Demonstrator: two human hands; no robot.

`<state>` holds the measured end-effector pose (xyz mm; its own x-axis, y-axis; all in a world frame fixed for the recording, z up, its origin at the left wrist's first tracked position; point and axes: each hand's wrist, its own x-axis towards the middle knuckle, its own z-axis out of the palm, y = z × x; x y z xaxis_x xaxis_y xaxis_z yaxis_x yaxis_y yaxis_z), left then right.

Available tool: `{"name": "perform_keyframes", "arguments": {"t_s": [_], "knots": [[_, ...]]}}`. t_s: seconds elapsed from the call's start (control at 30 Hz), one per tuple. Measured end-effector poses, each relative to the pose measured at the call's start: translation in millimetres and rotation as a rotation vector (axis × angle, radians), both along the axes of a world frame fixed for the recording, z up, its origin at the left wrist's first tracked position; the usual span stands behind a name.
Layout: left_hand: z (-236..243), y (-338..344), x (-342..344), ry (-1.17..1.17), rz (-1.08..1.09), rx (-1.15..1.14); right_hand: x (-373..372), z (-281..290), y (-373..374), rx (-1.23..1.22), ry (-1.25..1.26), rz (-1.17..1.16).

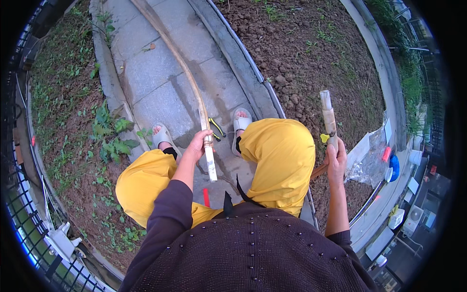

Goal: The person uses pliers to cut a string binding a white PVC pipe segment to a wooden stick. After cutting the string, the person removes the pipe from the stick and sets the pliers down.

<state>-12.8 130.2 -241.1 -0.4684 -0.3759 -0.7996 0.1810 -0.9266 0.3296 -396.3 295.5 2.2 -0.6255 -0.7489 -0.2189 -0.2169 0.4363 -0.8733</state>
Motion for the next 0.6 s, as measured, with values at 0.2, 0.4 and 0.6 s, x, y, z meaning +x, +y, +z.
{"name": "perform_keyframes", "arguments": {"t_s": [0.2, 0.4, 0.6], "knots": [[153.8, -44.0, -80.2, 0.436, 0.309, -0.120, 1.7, 44.0, 28.6, -0.104, 0.037, 0.112], [230.1, -80.0, -178.0, 0.347, 0.517, -0.138, 17.3, 103.2, 49.1, -0.172, 0.189, 0.285], [238.6, -78.4, -228.9, 0.157, 0.520, -0.097, 30.9, 142.5, 63.7, -0.202, 0.366, 0.326]]}}
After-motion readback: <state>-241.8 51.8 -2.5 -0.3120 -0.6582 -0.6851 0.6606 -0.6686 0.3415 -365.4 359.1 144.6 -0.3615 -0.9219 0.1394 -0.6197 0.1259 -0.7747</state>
